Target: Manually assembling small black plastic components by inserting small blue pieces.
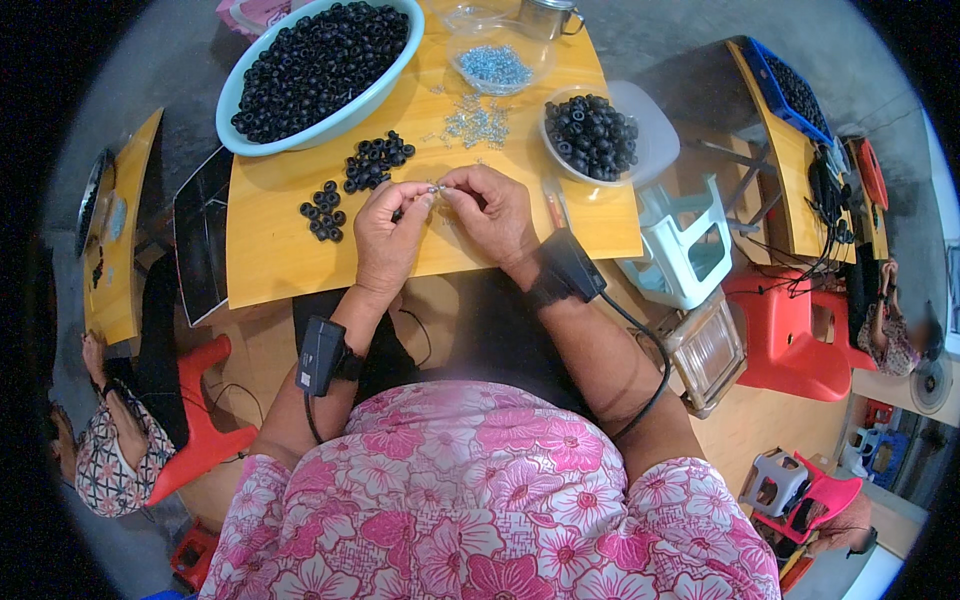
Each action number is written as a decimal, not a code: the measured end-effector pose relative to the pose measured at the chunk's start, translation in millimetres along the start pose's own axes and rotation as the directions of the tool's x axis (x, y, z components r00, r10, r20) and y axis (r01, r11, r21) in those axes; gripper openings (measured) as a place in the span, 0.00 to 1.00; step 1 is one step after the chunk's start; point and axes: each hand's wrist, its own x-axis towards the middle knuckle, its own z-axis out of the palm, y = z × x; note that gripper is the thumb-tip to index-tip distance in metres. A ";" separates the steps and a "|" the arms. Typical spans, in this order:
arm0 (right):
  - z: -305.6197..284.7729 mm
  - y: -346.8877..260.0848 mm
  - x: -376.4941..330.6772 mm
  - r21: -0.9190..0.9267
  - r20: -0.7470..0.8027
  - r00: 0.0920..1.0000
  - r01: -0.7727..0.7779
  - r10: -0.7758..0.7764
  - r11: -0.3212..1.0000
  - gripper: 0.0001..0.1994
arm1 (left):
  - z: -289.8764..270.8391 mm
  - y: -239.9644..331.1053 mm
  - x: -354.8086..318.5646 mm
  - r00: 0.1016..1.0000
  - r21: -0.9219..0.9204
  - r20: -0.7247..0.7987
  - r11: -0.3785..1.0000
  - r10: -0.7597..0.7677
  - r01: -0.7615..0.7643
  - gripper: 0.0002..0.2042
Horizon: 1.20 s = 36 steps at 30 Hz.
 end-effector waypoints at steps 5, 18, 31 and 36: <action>-3.9 -0.7 -0.4 -0.105 0.067 0.997 0.033 -0.026 0.994 0.05 | 0.2 2.2 0.1 1.000 -0.009 -0.003 1.000 -0.012 0.012 0.05; -3.1 -8.8 0.7 -0.200 0.055 0.994 0.107 -0.098 0.974 0.02 | -0.2 4.7 0.7 1.000 0.018 -0.003 1.000 -0.012 0.012 0.03; -9.3 -9.2 -1.9 0.094 -0.079 0.982 -0.163 0.170 0.982 0.04 | 0.0 -0.8 -4.1 0.984 -0.137 -0.056 0.977 -0.172 0.163 0.03; -7.7 -12.9 5.0 0.154 -0.094 0.957 -0.257 0.274 0.954 0.06 | -6.0 -0.3 -6.1 0.979 -0.169 -0.031 0.966 -0.202 0.194 0.04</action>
